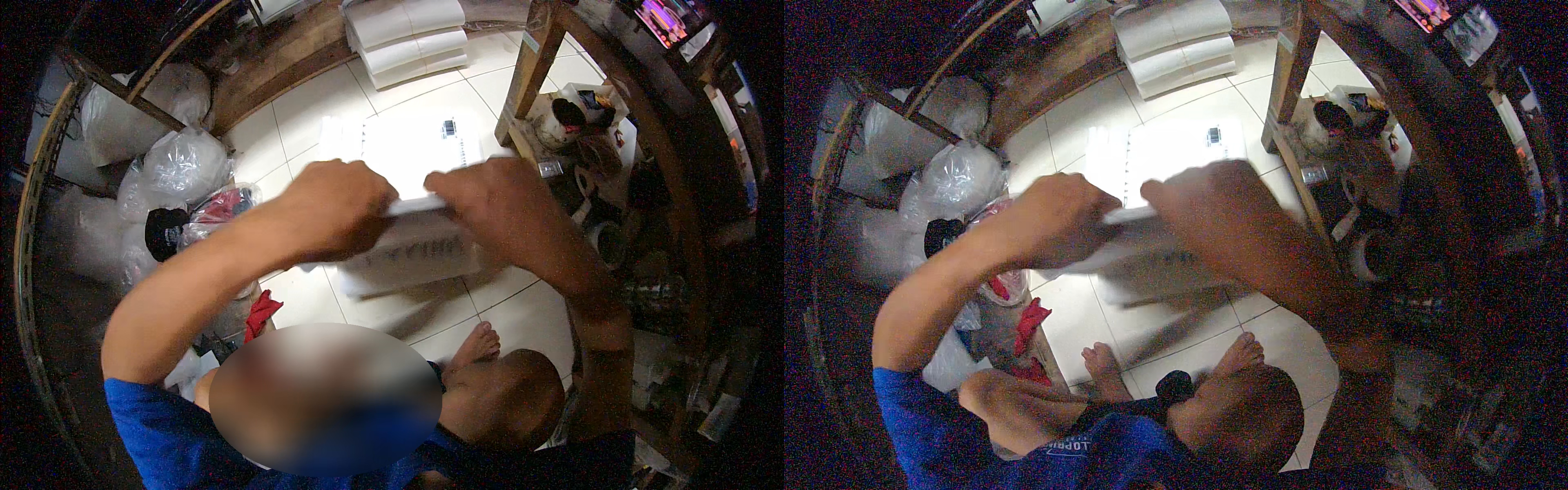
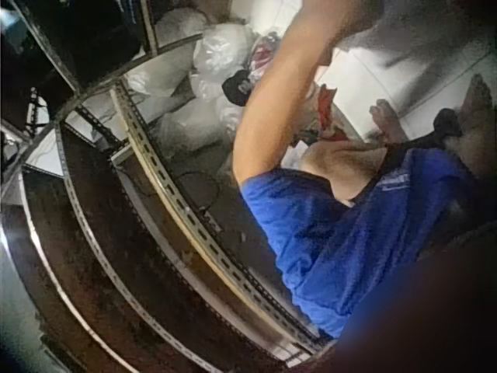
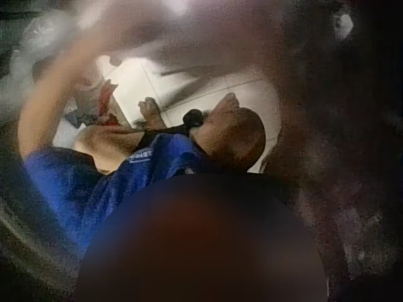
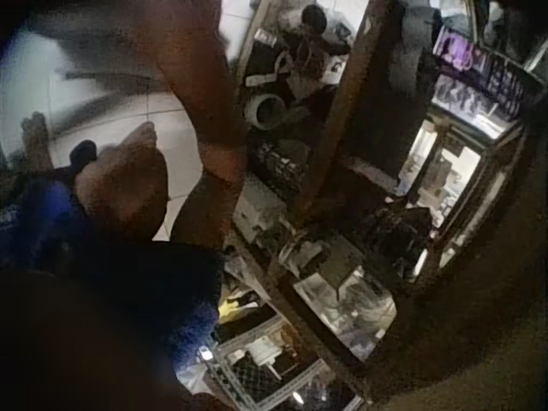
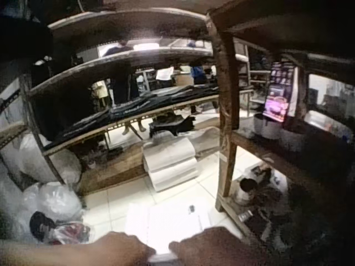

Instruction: The person sits on the floor and repeatedly picks up white poly mailers, aligns them, and stacks them into a neat pile. The person handles the packages one by one, occasionally adjusting the stack to keep it aligned.

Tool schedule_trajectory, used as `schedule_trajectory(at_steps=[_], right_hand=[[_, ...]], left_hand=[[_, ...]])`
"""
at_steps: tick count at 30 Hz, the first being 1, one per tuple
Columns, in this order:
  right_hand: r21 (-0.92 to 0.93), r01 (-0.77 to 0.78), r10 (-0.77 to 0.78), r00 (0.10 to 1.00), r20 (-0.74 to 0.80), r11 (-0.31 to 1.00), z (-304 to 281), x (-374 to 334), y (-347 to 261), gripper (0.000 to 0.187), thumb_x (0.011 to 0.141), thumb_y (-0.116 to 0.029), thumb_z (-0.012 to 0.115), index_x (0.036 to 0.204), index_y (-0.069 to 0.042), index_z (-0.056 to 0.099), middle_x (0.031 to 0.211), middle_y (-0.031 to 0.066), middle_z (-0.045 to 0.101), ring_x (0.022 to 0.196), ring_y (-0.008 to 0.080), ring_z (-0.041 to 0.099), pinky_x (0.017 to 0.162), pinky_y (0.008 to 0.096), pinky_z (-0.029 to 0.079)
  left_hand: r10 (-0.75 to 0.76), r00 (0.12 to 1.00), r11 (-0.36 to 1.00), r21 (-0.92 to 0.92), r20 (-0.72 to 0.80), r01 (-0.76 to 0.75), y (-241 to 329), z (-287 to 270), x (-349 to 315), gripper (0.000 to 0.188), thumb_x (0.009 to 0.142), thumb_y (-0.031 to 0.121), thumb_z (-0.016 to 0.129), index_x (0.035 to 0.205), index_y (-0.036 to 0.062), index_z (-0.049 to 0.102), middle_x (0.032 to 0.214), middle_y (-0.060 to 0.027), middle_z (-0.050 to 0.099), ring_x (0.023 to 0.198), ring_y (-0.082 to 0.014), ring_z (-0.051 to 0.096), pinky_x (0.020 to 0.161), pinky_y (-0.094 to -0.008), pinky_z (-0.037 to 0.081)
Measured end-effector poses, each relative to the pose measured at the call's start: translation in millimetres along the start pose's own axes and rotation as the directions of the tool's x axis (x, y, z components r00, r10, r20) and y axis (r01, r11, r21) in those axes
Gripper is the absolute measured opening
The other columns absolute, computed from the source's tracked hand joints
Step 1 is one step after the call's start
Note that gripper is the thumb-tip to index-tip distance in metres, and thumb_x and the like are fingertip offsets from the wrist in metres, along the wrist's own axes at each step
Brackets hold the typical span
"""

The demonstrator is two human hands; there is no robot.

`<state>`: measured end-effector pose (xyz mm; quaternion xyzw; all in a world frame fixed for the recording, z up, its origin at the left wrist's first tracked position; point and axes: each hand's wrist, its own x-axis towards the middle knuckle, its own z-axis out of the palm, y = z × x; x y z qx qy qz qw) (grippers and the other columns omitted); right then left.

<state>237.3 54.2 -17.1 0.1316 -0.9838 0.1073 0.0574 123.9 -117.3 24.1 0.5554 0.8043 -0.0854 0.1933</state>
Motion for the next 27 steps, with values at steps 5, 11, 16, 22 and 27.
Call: schedule_trajectory(at_steps=[5, 11, 16, 22, 27], right_hand=[[0.039, -0.335, 0.297, 0.77, -0.565, 0.941, -26.7, -28.9, 5.8, 0.039, 0.08, -0.008, 0.066, 0.118, -0.006, 0.055, 0.111, 0.0169, 0.059, 0.103, 0.0291, 0.058, 0.092, 0.0415, 0.044], [0.945, -0.104, 0.835, 0.505, -0.219, 0.31, 155.7, -113.6, 29.1, 0.064, 0.086, -0.009, 0.063, 0.141, -0.004, 0.031, 0.138, 0.0099, 0.041, 0.126, 0.026, 0.04, 0.106, 0.0411, 0.035], [0.77, -0.21, 0.513, 0.638, 0.575, -0.602, 237.0, -61.0, 14.0, 0.067, 0.085, -0.019, 0.068, 0.14, -0.006, 0.033, 0.137, 0.0094, 0.04, 0.122, 0.027, 0.043, 0.096, 0.043, 0.042], [0.561, -0.191, 0.239, 0.761, 0.602, -0.805, 244.0, -56.0, -10.2, 0.068, 0.081, -0.02, 0.069, 0.138, -0.005, 0.035, 0.132, 0.0113, 0.044, 0.117, 0.0271, 0.046, 0.094, 0.0422, 0.043], [0.517, -0.221, 0.14, 0.809, 0.57, -0.827, 240.4, -56.3, -8.1, 0.068, 0.079, -0.02, 0.07, 0.136, -0.003, 0.037, 0.127, 0.0128, 0.047, 0.113, 0.0271, 0.049, 0.093, 0.0416, 0.044]], left_hand=[[-0.272, 0.96, 0.88, -0.388, 0.059, 0.273, -17.1, -42.1, -39.1, 0.027, 0.082, 0.023, 0.068, 0.1, 0.0032, 0.066, 0.086, -0.0143, 0.069, 0.077, -0.0223, 0.066, 0.072, -0.0353, 0.05], [-0.471, 0.876, 0.566, -0.798, -0.108, 0.206, 3.7, -69.0, -78.1, 0.035, 0.083, 0.025, 0.068, 0.108, 0.0015, 0.063, 0.092, -0.0086, 0.068, 0.085, -0.017, 0.063, 0.078, -0.0317, 0.049], [-0.675, 0.7, 0.403, -0.911, -0.234, 0.084, 8.9, -86.1, -82.4, 0.046, 0.077, 0.02, 0.073, 0.114, -0.0007, 0.057, 0.098, -0.0103, 0.066, 0.085, -0.0187, 0.062, 0.08, -0.0313, 0.049], [-0.771, 0.544, 0.371, -0.928, -0.331, -0.038, 10.2, -86.2, -106.6, 0.051, 0.077, 0.023, 0.072, 0.117, -0.0026, 0.054, 0.099, -0.0108, 0.064, 0.084, -0.0183, 0.064, 0.077, -0.0306, 0.051], [-0.803, 0.494, 0.362, -0.931, -0.334, -0.042, -2.2, -71.1, -133.2, 0.054, 0.078, 0.023, 0.072, 0.12, -0.0043, 0.051, 0.099, -0.0112, 0.063, 0.083, -0.0179, 0.064, 0.075, -0.0316, 0.053]])
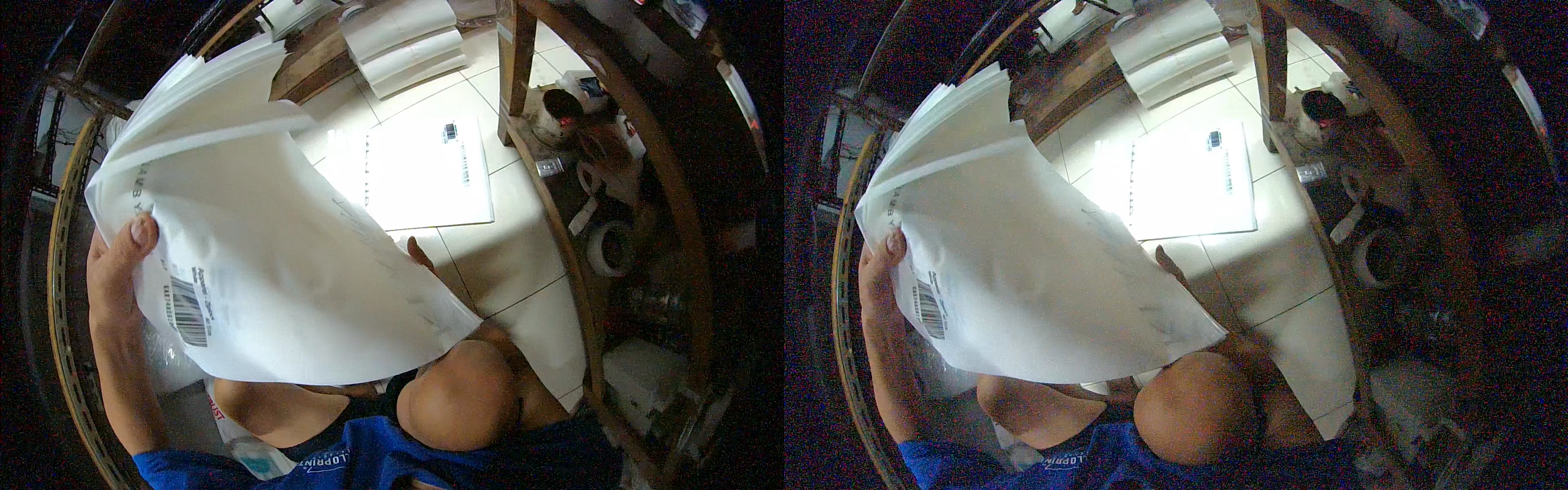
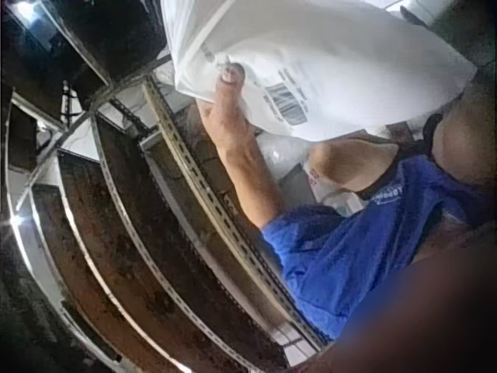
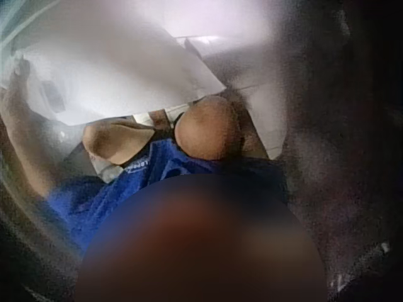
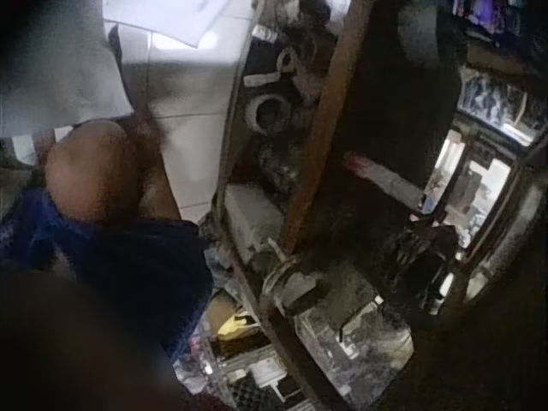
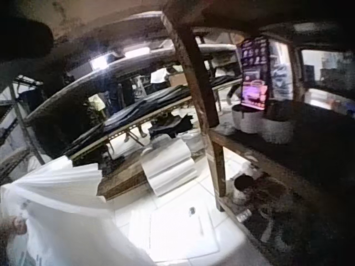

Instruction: The person sits on the floor and repeatedly picks up white poly mailers, aligns them, and stacks them into a neat pile. The person handles the packages one by one, occasionally adjusting the stack to keep it aligned.

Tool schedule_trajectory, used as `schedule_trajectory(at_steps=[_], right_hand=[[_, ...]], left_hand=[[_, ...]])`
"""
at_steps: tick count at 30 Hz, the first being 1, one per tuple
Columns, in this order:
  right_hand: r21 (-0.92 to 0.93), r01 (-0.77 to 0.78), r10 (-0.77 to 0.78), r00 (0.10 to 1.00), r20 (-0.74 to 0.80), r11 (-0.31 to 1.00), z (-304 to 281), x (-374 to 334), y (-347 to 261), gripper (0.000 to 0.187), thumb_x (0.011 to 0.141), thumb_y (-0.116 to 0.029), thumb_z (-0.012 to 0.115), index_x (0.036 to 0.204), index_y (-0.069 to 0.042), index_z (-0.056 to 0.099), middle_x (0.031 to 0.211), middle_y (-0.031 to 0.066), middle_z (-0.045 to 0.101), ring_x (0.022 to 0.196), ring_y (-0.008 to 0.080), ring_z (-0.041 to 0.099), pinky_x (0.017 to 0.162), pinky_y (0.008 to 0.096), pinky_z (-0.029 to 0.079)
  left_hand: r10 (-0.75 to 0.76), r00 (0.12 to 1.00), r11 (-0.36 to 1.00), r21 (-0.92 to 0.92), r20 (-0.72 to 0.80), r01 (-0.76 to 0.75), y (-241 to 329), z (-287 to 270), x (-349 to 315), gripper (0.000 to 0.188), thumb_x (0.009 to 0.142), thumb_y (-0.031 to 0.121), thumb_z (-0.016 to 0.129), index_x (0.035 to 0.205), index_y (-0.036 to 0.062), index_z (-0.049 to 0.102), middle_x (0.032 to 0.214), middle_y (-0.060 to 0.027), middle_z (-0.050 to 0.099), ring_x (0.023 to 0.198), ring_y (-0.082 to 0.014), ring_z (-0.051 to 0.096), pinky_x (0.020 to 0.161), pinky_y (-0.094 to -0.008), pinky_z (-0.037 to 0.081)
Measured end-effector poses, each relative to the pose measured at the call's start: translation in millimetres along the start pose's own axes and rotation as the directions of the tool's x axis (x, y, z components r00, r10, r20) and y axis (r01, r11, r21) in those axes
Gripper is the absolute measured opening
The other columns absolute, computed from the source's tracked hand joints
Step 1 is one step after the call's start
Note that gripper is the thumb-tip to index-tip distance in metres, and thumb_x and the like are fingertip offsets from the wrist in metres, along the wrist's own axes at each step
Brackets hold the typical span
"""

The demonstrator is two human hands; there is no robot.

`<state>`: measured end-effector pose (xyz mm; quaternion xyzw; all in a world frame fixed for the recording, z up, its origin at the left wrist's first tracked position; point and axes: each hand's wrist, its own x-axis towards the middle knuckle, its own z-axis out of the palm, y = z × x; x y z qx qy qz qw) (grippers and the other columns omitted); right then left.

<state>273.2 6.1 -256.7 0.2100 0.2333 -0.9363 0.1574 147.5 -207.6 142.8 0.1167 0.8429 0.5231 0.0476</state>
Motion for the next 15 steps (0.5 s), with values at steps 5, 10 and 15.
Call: schedule_trajectory(at_steps=[5, 10, 15], right_hand=[[-0.02, -0.068, 0.07, 0.993, 0.092, 0.997, 3.4, 3.7, -12.0, 0.069, 0.076, -0.021, 0.071, 0.135, -0.002, 0.039, 0.123, 0.0144, 0.05, 0.109, 0.0271, 0.052, 0.091, 0.041, 0.045], [-0.11, -0.109, 0.126, 0.979, 0.162, 0.988, 11.4, 16.2, -40.8, 0.07, 0.074, -0.021, 0.072, 0.133, -0.001, 0.04, 0.118, 0.016, 0.054, 0.105, 0.0271, 0.055, 0.09, 0.0403, 0.046], [-0.293, -0.067, 0.102, 0.989, 0.106, 0.954, 8.6, 27.2, -79.2, 0.071, 0.071, -0.022, 0.073, 0.131, 0.001, 0.042, 0.113, 0.0176, 0.057, 0.101, 0.0272, 0.057, 0.089, 0.0397, 0.047]], left_hand=[[-0.095, 0.995, 0.993, 0.068, 0.012, 0.094, -20.1, -21.7, -10.5, 0.055, 0.076, 0.024, 0.073, 0.119, -0.0024, 0.052, 0.098, -0.011, 0.064, 0.084, -0.019, 0.064, 0.077, -0.0321, 0.052], [-0.236, 0.968, 0.958, 0.185, 0.085, 0.217, -34.5, -15.9, -10.7, 0.058, 0.074, 0.024, 0.075, 0.12, -0.002, 0.052, 0.101, -0.0103, 0.064, 0.09, -0.0193, 0.062, 0.081, -0.0326, 0.049], [-0.299, 0.921, 0.95, 0.17, 0.252, 0.262, -66.9, 8.7, 9.5, 0.056, 0.077, 0.02, 0.074, 0.123, -0.0026, 0.051, 0.105, -0.0098, 0.064, 0.094, -0.0179, 0.06, 0.084, -0.0305, 0.047]])
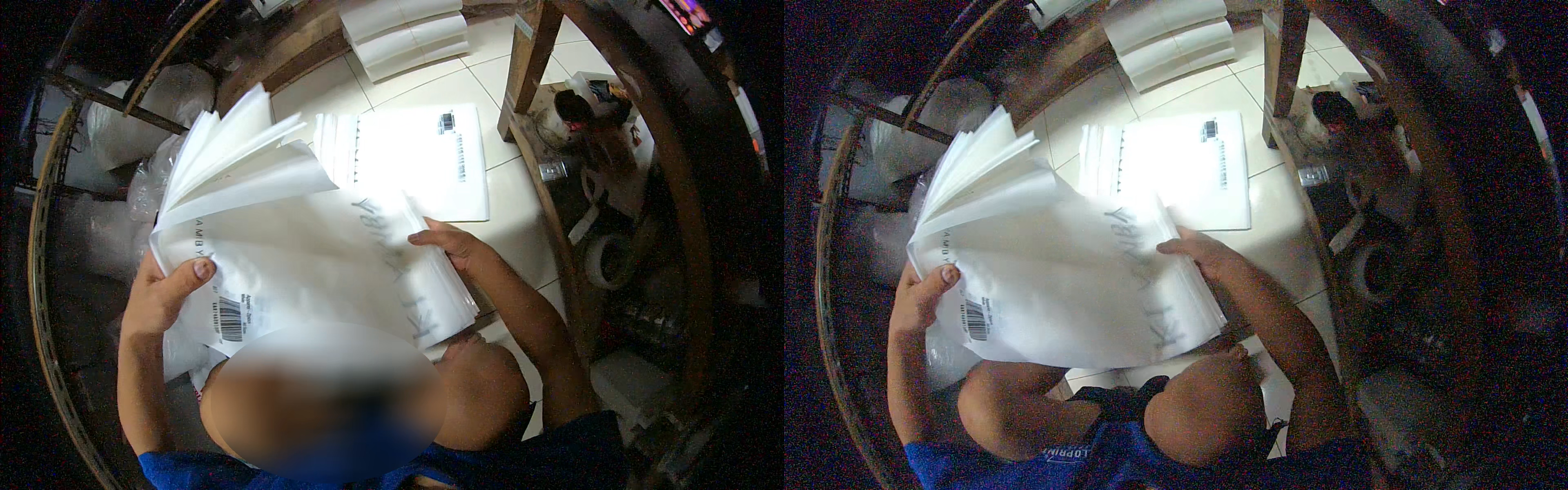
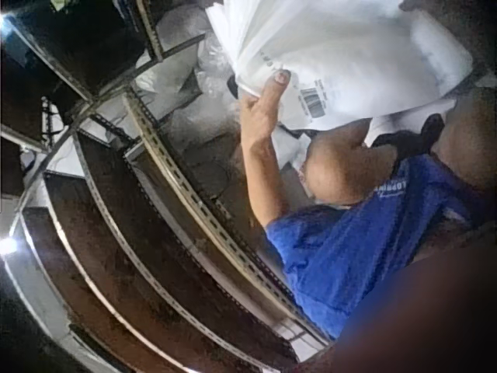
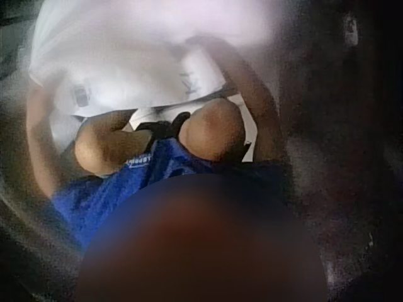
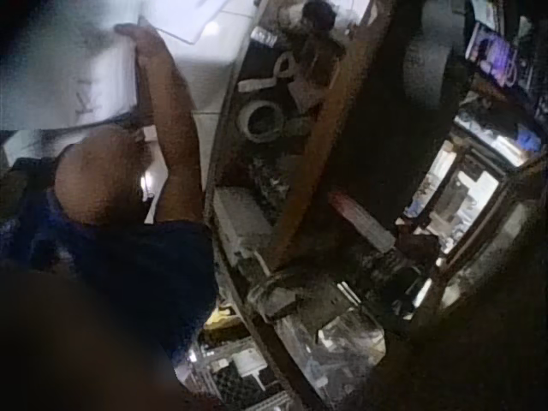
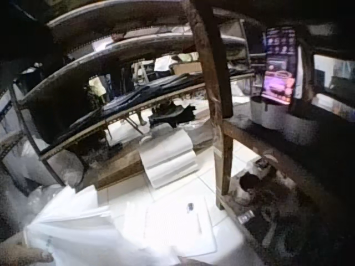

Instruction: The person sits on the floor and repeatedly picks up white poly mailers, aligns them, and stacks them into a neat pile. The person handles the packages one by one, occasionally adjusting the stack to keep it aligned.

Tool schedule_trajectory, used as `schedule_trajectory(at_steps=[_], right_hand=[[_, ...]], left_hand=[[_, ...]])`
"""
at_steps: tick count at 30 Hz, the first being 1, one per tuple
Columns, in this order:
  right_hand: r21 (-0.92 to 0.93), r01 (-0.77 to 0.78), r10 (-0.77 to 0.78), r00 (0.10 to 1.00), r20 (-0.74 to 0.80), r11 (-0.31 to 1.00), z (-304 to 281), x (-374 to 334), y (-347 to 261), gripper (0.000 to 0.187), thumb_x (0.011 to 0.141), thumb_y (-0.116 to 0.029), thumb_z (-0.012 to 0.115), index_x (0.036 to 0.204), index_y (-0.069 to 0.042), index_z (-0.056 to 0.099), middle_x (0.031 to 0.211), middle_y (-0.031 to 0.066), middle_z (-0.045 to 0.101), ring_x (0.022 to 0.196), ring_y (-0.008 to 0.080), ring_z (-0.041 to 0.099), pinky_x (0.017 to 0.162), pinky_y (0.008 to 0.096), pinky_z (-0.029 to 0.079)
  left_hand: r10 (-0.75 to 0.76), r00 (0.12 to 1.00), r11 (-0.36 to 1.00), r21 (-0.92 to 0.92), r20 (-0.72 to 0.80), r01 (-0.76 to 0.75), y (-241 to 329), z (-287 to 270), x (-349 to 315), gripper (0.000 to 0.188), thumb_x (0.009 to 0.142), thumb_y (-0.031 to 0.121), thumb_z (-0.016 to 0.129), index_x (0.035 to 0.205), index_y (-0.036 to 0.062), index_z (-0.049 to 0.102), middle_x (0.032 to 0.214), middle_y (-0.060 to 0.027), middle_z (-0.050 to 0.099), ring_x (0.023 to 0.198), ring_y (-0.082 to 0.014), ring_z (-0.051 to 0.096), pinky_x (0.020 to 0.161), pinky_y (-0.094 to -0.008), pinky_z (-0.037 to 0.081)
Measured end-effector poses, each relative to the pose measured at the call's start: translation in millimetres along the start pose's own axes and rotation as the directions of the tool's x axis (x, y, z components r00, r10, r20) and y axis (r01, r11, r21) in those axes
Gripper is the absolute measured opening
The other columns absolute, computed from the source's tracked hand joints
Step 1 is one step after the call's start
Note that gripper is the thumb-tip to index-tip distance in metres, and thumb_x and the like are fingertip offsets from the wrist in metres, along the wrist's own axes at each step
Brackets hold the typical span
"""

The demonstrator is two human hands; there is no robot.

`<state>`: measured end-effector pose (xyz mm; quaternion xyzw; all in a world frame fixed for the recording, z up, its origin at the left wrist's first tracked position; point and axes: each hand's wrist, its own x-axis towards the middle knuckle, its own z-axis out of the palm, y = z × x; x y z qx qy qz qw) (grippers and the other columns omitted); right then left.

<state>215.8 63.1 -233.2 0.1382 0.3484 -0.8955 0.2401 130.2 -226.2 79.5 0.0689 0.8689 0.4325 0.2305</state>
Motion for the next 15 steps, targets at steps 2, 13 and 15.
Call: schedule_trajectory(at_steps=[2, 13, 15], right_hand=[[-0.147, 0.025, -0.04, 0.994, -0.102, 0.989, -15.6, 3.1, -5.0, 0.073, 0.072, -0.021, 0.073, 0.133, 0.001, 0.039, 0.113, 0.0179, 0.057, 0.099, 0.0259, 0.058, 0.088, 0.0387, 0.047], [-0.49, 0.263, -0.443, 0.845, -0.3, 0.831, -55.6, 14.3, -116.7, 0.061, 0.075, -0.007, 0.065, 0.129, 0.004, 0.04, 0.109, 0.0146, 0.058, 0.094, 0.0195, 0.058, 0.081, 0.033, 0.049], [-0.46, 0.267, -0.437, 0.842, -0.315, 0.847, -43.8, 4.3, -139.6, 0.063, 0.075, -0.007, 0.065, 0.13, 0.004, 0.038, 0.111, 0.0152, 0.057, 0.097, 0.0211, 0.058, 0.083, 0.0334, 0.049]], left_hand=[[-0.002, 0.999, 0.998, -0.06, 0.034, 0.004, -15.7, 6.2, 18.5, 0.055, 0.079, 0.018, 0.072, 0.125, -0.0031, 0.049, 0.107, -0.0104, 0.063, 0.094, -0.0174, 0.06, 0.085, -0.0312, 0.047], [0.062, 0.991, 0.936, -0.351, 0.118, -0.016, -104.5, 2.1, 152.2, 0.054, 0.082, 0.022, 0.069, 0.125, -0.0032, 0.048, 0.108, -0.0122, 0.062, 0.094, -0.0196, 0.061, 0.082, -0.0309, 0.05], [0.058, 0.989, 0.881, -0.473, 0.134, 0.013, -122.8, 8.0, 172.5, 0.054, 0.082, 0.022, 0.069, 0.125, -0.0035, 0.048, 0.108, -0.0126, 0.062, 0.095, -0.0204, 0.061, 0.082, -0.0314, 0.05]])
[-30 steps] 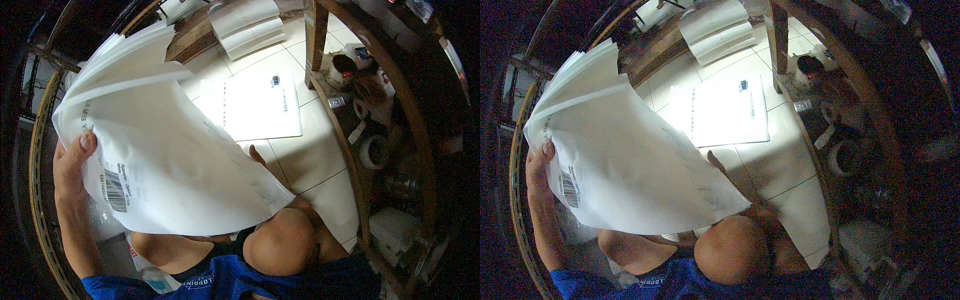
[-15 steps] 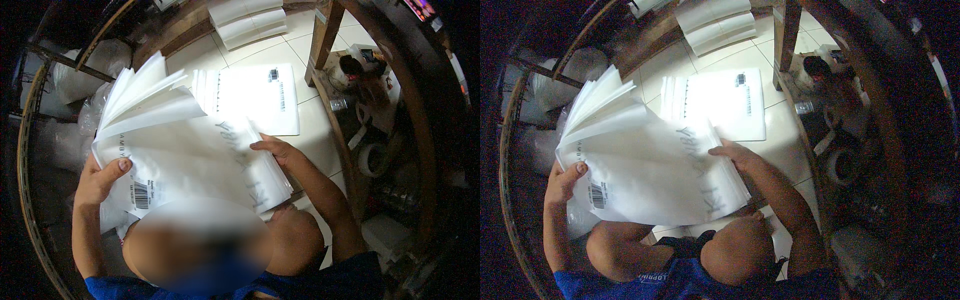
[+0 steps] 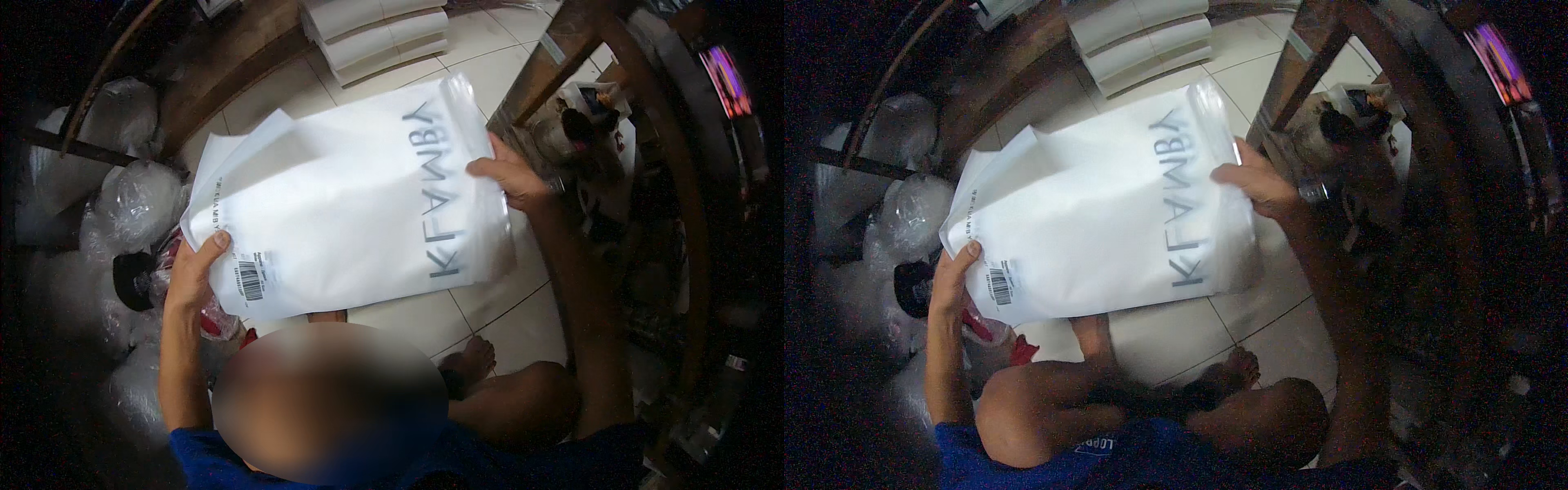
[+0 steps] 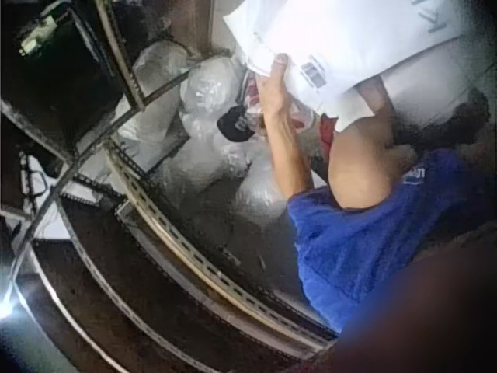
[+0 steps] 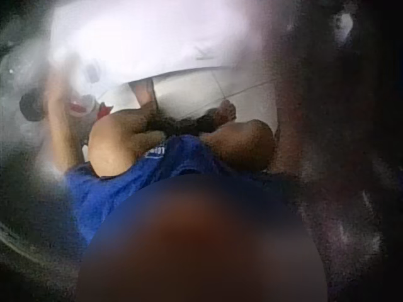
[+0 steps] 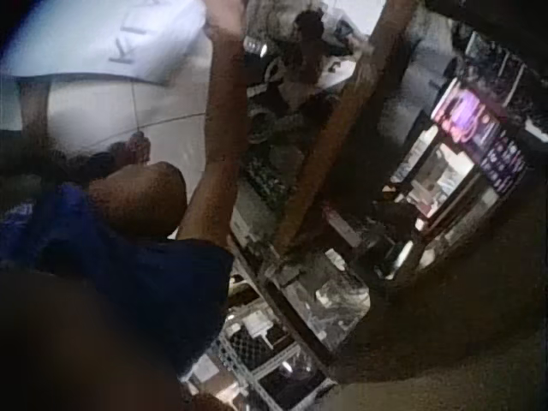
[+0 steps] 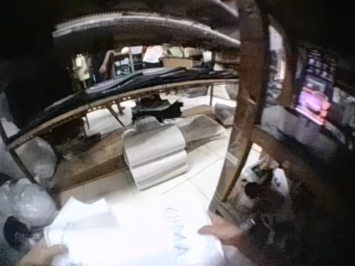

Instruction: The person sits on the floor and repeatedly picks up white poly mailers, aligns them, and stacks them into a neat pile. The person handles the packages one by one, occasionally adjusting the stack to keep it aligned.

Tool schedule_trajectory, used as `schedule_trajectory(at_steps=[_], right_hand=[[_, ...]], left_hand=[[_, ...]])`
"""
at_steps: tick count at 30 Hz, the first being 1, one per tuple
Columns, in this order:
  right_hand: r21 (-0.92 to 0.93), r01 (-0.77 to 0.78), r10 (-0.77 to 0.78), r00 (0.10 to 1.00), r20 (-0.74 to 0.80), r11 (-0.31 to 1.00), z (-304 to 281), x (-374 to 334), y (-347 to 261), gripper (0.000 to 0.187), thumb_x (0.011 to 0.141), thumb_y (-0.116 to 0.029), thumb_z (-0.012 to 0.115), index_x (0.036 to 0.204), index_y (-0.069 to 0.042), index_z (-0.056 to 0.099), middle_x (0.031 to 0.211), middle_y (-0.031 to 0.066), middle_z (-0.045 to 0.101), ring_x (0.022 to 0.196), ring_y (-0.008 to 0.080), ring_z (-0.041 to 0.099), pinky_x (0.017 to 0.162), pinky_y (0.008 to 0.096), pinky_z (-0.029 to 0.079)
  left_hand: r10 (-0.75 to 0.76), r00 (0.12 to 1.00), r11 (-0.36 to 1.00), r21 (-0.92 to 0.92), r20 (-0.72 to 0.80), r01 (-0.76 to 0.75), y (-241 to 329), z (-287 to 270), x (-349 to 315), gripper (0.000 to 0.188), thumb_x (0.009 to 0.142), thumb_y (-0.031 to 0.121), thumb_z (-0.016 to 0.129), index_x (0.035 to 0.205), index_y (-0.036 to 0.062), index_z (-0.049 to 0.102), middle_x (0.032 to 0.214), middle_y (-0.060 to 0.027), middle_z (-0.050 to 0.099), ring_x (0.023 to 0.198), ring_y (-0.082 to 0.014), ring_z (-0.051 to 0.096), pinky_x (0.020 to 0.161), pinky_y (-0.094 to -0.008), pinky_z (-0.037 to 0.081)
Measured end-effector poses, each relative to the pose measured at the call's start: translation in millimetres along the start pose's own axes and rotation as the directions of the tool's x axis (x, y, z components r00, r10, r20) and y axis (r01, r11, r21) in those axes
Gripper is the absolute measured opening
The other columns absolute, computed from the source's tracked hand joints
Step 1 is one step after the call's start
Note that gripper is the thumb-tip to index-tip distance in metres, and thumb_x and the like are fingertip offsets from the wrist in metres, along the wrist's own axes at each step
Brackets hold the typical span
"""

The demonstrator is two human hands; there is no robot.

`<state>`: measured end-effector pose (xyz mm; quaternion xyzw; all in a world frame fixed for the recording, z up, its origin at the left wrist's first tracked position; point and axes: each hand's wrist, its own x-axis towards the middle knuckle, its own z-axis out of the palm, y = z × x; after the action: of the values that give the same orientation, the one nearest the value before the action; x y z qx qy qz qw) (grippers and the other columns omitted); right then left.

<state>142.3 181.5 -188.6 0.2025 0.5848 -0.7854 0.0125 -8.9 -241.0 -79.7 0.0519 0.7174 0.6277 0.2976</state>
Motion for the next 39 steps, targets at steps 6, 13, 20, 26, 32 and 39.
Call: schedule_trajectory(at_steps=[6, 13, 20, 26, 32, 39], right_hand=[[-0.159, -0.148, 0.124, 0.981, -0.152, 0.976, -32.3, 58.4, 33.8, 0.068, 0.072, -0.011, 0.065, 0.131, 0.004, 0.035, 0.116, 0.0186, 0.054, 0.1, 0.0265, 0.058, 0.087, 0.0347, 0.049], [-0.287, -0.515, 0.34, 0.805, -0.487, 0.808, -19.6, 91.7, 77.8, 0.073, 0.072, -0.016, 0.063, 0.136, -0.001, 0.03, 0.117, 0.0172, 0.051, 0.104, 0.0257, 0.053, 0.089, 0.0374, 0.046], [-0.499, -0.528, 0.301, 0.832, -0.465, 0.687, -15.9, 99.9, 67.6, 0.073, 0.071, -0.02, 0.064, 0.132, 0.003, 0.032, 0.114, 0.0197, 0.053, 0.102, 0.0272, 0.055, 0.088, 0.0357, 0.046], [-0.68, -0.617, 0.188, 0.779, -0.598, 0.396, -26.5, 109.3, 91.9, 0.091, 0.065, -0.037, 0.071, 0.135, 0.004, 0.029, 0.13, 0.0314, 0.037, 0.117, 0.04, 0.046, 0.094, 0.0407, 0.044], [-0.578, -0.614, 0.227, 0.765, -0.602, 0.537, -22.1, 113.7, 90.8, 0.08, 0.067, -0.031, 0.071, 0.13, 0.004, 0.036, 0.114, 0.0223, 0.052, 0.099, 0.0289, 0.057, 0.085, 0.0371, 0.048], [-0.634, -0.574, 0.16, 0.793, -0.588, 0.519, -26.8, 107.0, 84.0, 0.074, 0.068, -0.027, 0.07, 0.128, 0.003, 0.039, 0.113, 0.0195, 0.052, 0.098, 0.0265, 0.057, 0.083, 0.0381, 0.049]], left_hand=[[-0.287, 0.954, 0.955, -0.05, 0.084, 0.292, -115.2, -22.6, 111.7, 0.046, 0.081, 0.022, 0.069, 0.114, -0.0076, 0.056, 0.103, -0.0146, 0.065, 0.088, -0.0215, 0.064, 0.076, -0.0321, 0.052], [-0.076, 0.997, 0.83, 0.555, 0.019, 0.053, -174.5, -8.7, 165.9, 0.037, 0.077, 0.027, 0.063, 0.098, -0.0033, 0.066, 0.086, -0.0187, 0.069, 0.076, -0.0274, 0.068, 0.072, -0.0368, 0.052], [-0.12, 0.987, 0.767, 0.641, 0.108, 0.023, -159.4, -6.6, 154.6, 0.048, 0.075, 0.027, 0.067, 0.114, 0.0014, 0.058, 0.094, -0.0221, 0.067, 0.086, -0.0355, 0.065, 0.078, -0.0418, 0.051], [0.127, 0.984, 0.752, 0.659, -0.123, -0.014, -172.7, -18.0, 173.1, 0.074, 0.069, 0.031, 0.075, 0.125, -0.0076, 0.044, 0.118, -0.0281, 0.049, 0.108, -0.0373, 0.053, 0.09, -0.0411, 0.046], [-0.175, 0.974, 0.849, 0.479, -0.144, 0.223, -179.0, 9.4, 204.4, 0.086, 0.065, 0.03, 0.077, 0.126, -0.0123, 0.035, 0.121, -0.0307, 0.046, 0.11, -0.037, 0.053, 0.088, -0.0401, 0.049], [-0.319, 0.948, 0.926, 0.206, -0.013, 0.315, -144.2, 13.6, 201.3, 0.082, 0.066, 0.027, 0.077, 0.122, -0.011, 0.029, 0.106, -0.0293, 0.057, 0.087, -0.0331, 0.065, 0.075, -0.0367, 0.055]])
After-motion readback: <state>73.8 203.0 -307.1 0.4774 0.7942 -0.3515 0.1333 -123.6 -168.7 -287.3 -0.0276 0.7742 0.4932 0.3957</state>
